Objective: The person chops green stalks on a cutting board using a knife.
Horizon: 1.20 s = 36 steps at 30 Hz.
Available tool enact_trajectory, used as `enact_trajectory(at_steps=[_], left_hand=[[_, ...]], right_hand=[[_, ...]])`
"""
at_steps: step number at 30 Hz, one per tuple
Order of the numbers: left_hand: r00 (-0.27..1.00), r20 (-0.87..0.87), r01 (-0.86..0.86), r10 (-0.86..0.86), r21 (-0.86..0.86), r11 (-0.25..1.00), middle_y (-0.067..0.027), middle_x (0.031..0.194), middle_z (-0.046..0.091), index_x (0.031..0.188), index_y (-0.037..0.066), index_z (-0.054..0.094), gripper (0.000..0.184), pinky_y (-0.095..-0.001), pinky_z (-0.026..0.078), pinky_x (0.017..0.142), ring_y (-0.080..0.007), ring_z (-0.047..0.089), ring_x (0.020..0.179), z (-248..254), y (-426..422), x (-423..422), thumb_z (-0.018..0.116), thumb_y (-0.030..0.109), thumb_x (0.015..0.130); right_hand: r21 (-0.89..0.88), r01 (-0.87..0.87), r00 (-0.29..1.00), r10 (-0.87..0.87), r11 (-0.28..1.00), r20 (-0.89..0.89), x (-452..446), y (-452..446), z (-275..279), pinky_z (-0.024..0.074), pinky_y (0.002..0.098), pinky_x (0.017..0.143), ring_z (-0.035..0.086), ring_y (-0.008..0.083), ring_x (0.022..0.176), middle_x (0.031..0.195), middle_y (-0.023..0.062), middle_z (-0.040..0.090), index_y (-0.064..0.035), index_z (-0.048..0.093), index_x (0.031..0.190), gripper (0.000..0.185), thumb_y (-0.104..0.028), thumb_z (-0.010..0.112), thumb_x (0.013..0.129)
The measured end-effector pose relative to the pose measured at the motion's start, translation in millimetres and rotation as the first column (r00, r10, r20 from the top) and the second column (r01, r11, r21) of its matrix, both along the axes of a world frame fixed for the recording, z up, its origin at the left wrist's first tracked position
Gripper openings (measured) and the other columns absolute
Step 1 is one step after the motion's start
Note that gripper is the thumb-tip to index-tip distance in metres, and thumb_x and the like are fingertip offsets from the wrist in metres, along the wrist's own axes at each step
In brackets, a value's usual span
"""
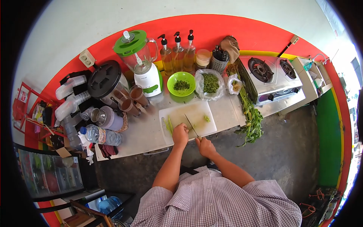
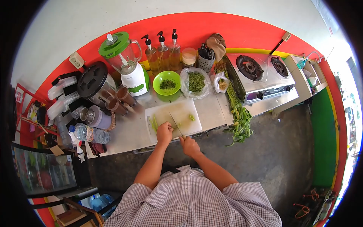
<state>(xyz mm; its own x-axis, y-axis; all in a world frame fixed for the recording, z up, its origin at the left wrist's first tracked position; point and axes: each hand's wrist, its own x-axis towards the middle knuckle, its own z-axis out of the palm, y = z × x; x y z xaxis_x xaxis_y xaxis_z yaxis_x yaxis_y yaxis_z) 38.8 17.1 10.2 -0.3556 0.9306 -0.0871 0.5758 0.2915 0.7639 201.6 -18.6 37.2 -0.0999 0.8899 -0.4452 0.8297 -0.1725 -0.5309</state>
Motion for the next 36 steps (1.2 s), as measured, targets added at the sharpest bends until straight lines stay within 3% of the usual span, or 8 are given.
enact_trajectory(at_steps=[16, 18, 22, 28, 33, 36], left_hand=[[0.995, -0.077, 0.065, -0.058, 0.081, 0.995, -0.0141, 0.086, 0.068, 0.083, 0.005, 0.073, 0.006, -0.0466, 0.054, 0.073, -0.0355, 0.067, 0.084, 5, -14, 1, 0.076, 0.009, 0.08], [0.972, -0.22, 0.114, -0.076, 0.165, 0.98, -0.0127, 0.089, 0.068, 0.085, 0.007, 0.073, 0.002, -0.0457, 0.054, 0.076, -0.0347, 0.066, 0.089, 4, -19, 4, 0.072, 0.008, 0.083], [0.953, -0.297, 0.119, -0.054, 0.205, 0.971, -0.0112, 0.092, 0.068, 0.087, 0.007, 0.073, 0.005, -0.0449, 0.054, 0.08, -0.0343, 0.064, 0.094, 0, -27, 10, 0.069, 0.006, 0.085], [0.985, -0.17, 0.04, 0.001, 0.238, 0.97, -0.0135, 0.088, 0.068, 0.089, 0.004, 0.073, 0.008, -0.045, 0.054, 0.076, -0.0359, 0.066, 0.088, -2, -23, 8, 0.072, 0.002, 0.082], [1.0, -0.002, 0.019, -0.019, 0.106, 0.994, -0.0168, 0.083, 0.072, 0.088, 0.0, 0.072, 0.01, -0.0415, 0.056, 0.07, -0.0328, 0.071, 0.077, -5, -12, 1, 0.075, 0.001, 0.079], [0.999, -0.024, 0.039, -0.038, 0.048, 0.998, -0.0173, 0.083, 0.073, 0.085, -0.001, 0.072, 0.007, -0.0409, 0.056, 0.07, -0.0317, 0.072, 0.079, -8, -9, 0, 0.076, 0.001, 0.079]], right_hand=[[0.072, 0.009, 0.999, -0.007, 0.997, -0.031, -3, -11, -9, 0.0527, 0.0597, 0.086, 0.065, 0.0565, 0.094, 0.095, 0.0379, 0.067, 0.0071, 0.065, 0.099, 0.059, -0.051, 0.05, 0.103], [0.041, 0.016, 1.0, -0.016, 0.999, 0.006, -2, -6, -9, 0.0526, 0.0598, 0.086, 0.065, 0.0562, 0.094, 0.095, 0.0376, 0.067, 0.0068, 0.065, 0.099, 0.058, -0.05, 0.051, 0.103], [0.0, -0.049, 0.997, 0.049, 0.999, -0.066, 0, 2, -11, 0.0537, 0.0583, 0.088, 0.066, 0.0541, 0.099, 0.102, 0.0378, 0.068, 0.0072, 0.065, 0.103, 0.064, -0.055, 0.049, 0.102], [-0.007, -0.006, 1.0, 0.007, 1.0, 0.021, 2, -3, 0, 0.0516, 0.0594, 0.088, 0.065, 0.0554, 0.098, 0.102, 0.0373, 0.067, 0.0063, 0.064, 0.104, 0.059, -0.051, 0.051, 0.102], [0.09, -0.007, 1.0, 0.006, 0.996, 0.015, -3, -12, -12, 0.0529, 0.0591, 0.084, 0.066, 0.0557, 0.092, 0.093, 0.0353, 0.068, 0.0052, 0.063, 0.098, 0.058, -0.052, 0.05, 0.103], [0.085, -0.055, 0.998, 0.055, 0.995, 0.003, 4, -4, -9, 0.0536, 0.0591, 0.081, 0.066, 0.0559, 0.09, 0.092, 0.0353, 0.068, 0.0061, 0.063, 0.098, 0.059, -0.051, 0.051, 0.102]])
